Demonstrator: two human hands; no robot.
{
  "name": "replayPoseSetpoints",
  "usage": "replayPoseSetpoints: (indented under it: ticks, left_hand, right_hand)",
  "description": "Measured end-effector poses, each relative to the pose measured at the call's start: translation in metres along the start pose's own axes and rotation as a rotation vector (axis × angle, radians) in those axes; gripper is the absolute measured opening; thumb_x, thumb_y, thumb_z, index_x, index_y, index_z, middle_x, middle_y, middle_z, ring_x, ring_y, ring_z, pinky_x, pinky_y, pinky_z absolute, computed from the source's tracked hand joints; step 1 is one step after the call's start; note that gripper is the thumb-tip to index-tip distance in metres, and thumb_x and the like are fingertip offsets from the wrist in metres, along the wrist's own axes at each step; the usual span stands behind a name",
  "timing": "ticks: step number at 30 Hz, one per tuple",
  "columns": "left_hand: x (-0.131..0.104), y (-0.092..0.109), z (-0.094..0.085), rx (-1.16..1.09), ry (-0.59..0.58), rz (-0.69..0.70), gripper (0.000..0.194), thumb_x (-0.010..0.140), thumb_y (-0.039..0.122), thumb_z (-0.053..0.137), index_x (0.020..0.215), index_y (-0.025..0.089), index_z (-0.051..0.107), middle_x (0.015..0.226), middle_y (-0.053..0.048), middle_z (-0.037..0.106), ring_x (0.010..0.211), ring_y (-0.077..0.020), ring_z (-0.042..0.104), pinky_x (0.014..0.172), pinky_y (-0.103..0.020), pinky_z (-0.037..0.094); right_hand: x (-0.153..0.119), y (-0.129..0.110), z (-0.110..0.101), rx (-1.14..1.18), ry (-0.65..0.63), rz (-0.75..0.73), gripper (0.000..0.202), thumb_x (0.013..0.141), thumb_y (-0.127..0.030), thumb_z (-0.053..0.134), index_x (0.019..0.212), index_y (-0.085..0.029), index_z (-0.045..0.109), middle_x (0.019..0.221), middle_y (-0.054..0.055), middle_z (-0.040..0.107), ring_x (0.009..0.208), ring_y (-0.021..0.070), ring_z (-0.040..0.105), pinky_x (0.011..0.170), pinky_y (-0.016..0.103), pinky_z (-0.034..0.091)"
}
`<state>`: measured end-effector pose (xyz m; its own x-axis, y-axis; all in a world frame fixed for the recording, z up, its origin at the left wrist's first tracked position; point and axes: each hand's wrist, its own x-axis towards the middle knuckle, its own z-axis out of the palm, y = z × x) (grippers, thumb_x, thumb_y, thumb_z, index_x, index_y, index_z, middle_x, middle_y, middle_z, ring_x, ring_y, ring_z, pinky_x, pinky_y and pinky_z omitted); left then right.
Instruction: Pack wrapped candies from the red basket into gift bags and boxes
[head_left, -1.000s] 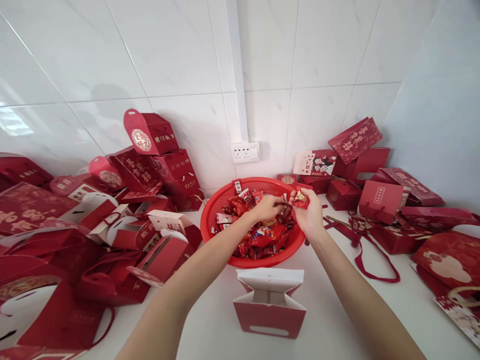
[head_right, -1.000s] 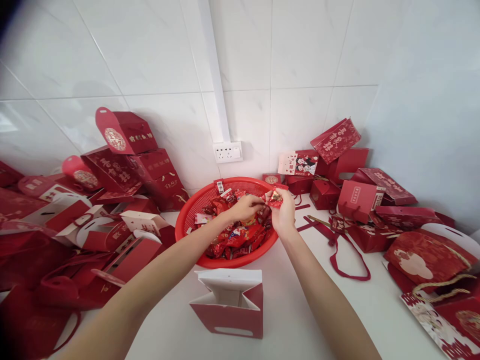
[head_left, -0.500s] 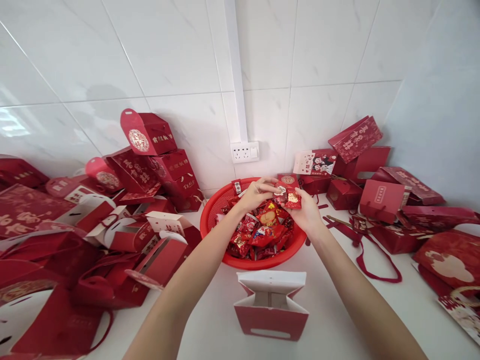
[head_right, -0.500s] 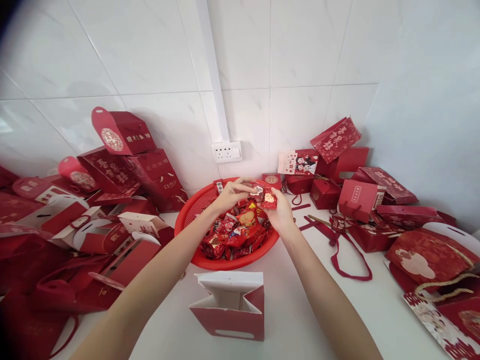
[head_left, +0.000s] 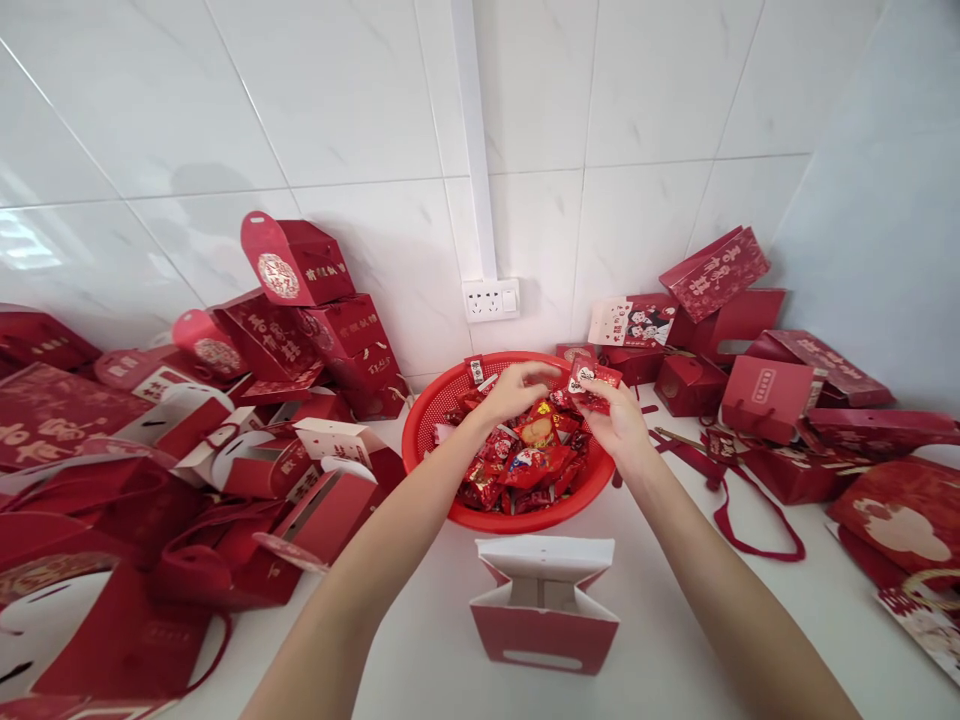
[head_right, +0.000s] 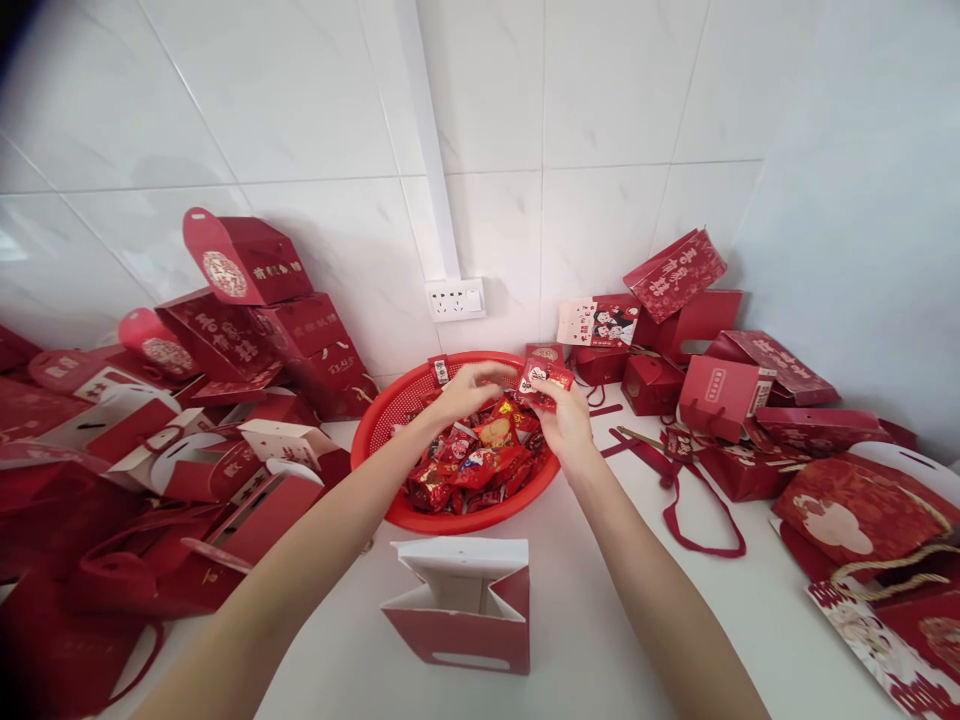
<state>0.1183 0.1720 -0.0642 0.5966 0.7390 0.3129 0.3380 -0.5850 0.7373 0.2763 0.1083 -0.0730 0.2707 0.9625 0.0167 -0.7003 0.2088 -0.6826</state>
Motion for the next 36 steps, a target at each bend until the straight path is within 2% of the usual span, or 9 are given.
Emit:
replayPoseSetpoints:
  ticks: [4, 8, 13, 18, 20, 25, 27, 31, 36]
  left_hand:
    - [-0.002, -0.005, 0.009, 0.178, -0.210, -0.024, 0.027, 0.068, 0.020, 0.076, 0.094, 0.018, 0.082, 0.097, -0.005, 0.080, 0.089, -0.0218, 0.072, 0.088, -0.029, 0.054]
    - [0.000, -0.007, 0.009, 0.350, -0.273, -0.092, 0.029, 0.061, 0.009, 0.071, 0.085, 0.020, 0.082, 0.087, -0.003, 0.080, 0.080, -0.0219, 0.071, 0.078, -0.028, 0.053]
    - [-0.001, -0.006, 0.001, 0.525, -0.190, -0.193, 0.034, 0.062, 0.004, 0.065, 0.086, 0.022, 0.082, 0.089, -0.005, 0.079, 0.087, -0.0264, 0.071, 0.082, -0.033, 0.053]
    - [-0.003, -0.002, -0.008, 0.703, 0.058, -0.236, 0.028, 0.075, 0.007, 0.058, 0.089, 0.016, 0.080, 0.108, -0.019, 0.073, 0.116, -0.0410, 0.059, 0.105, -0.059, 0.039]
    - [-0.003, 0.001, -0.009, 0.718, 0.082, -0.191, 0.033, 0.081, 0.008, 0.052, 0.099, 0.014, 0.079, 0.116, -0.021, 0.070, 0.121, -0.0410, 0.055, 0.107, -0.060, 0.037]
    - [-0.002, 0.010, 0.009, 0.632, -0.216, 0.030, 0.030, 0.085, 0.016, 0.061, 0.106, 0.025, 0.080, 0.119, -0.005, 0.074, 0.114, -0.0227, 0.064, 0.104, -0.030, 0.046]
    - [-0.003, 0.013, 0.019, 0.626, -0.328, 0.051, 0.024, 0.084, 0.023, 0.067, 0.104, 0.028, 0.080, 0.115, -0.002, 0.077, 0.108, -0.0209, 0.067, 0.100, -0.027, 0.048]
    - [-0.003, 0.018, 0.025, 0.723, -0.398, -0.073, 0.016, 0.082, 0.027, 0.070, 0.093, 0.023, 0.081, 0.100, -0.008, 0.079, 0.099, -0.0268, 0.071, 0.093, -0.034, 0.052]
    - [-0.002, 0.019, 0.004, 0.909, -0.377, -0.380, 0.029, 0.070, 0.016, 0.071, 0.098, 0.015, 0.078, 0.104, -0.018, 0.077, 0.105, -0.0360, 0.071, 0.095, -0.049, 0.052]
  right_hand:
    - [-0.001, -0.001, 0.000, 0.015, 0.011, 0.001, 0.024, 0.054, -0.007, 0.082, 0.066, -0.020, 0.066, 0.065, -0.004, 0.071, 0.060, 0.0114, 0.065, 0.056, 0.022, 0.056]
    - [-0.001, -0.001, 0.000, 0.023, 0.022, 0.003, 0.025, 0.053, -0.007, 0.082, 0.067, -0.020, 0.066, 0.067, -0.004, 0.071, 0.062, 0.0126, 0.066, 0.059, 0.025, 0.058]
    - [0.000, 0.000, -0.001, 0.037, 0.035, 0.004, 0.024, 0.053, -0.007, 0.079, 0.065, -0.020, 0.064, 0.064, -0.004, 0.070, 0.060, 0.0124, 0.064, 0.059, 0.025, 0.057]
    - [0.002, 0.001, -0.003, 0.050, 0.064, 0.010, 0.022, 0.052, -0.007, 0.078, 0.063, -0.020, 0.062, 0.061, -0.005, 0.068, 0.058, 0.0107, 0.061, 0.055, 0.022, 0.052]
    - [0.003, 0.001, -0.003, 0.051, 0.066, 0.015, 0.022, 0.052, -0.007, 0.077, 0.064, -0.020, 0.063, 0.062, -0.005, 0.069, 0.058, 0.0109, 0.062, 0.055, 0.023, 0.052]
    - [0.002, -0.001, -0.002, 0.053, 0.064, 0.022, 0.020, 0.053, -0.007, 0.076, 0.061, -0.019, 0.062, 0.059, -0.005, 0.066, 0.055, 0.0103, 0.059, 0.052, 0.022, 0.051]
    - [0.002, -0.001, -0.002, 0.058, 0.070, 0.024, 0.020, 0.053, -0.006, 0.075, 0.058, -0.019, 0.061, 0.057, -0.005, 0.066, 0.055, 0.0099, 0.059, 0.053, 0.022, 0.051]
    - [0.002, -0.001, -0.002, 0.066, 0.084, 0.027, 0.020, 0.053, -0.005, 0.073, 0.056, -0.019, 0.060, 0.055, -0.006, 0.064, 0.055, 0.0091, 0.058, 0.054, 0.021, 0.051]
    - [0.002, -0.001, -0.001, 0.072, 0.065, 0.044, 0.018, 0.053, -0.006, 0.074, 0.059, -0.018, 0.063, 0.058, -0.005, 0.067, 0.056, 0.0101, 0.060, 0.054, 0.023, 0.053]
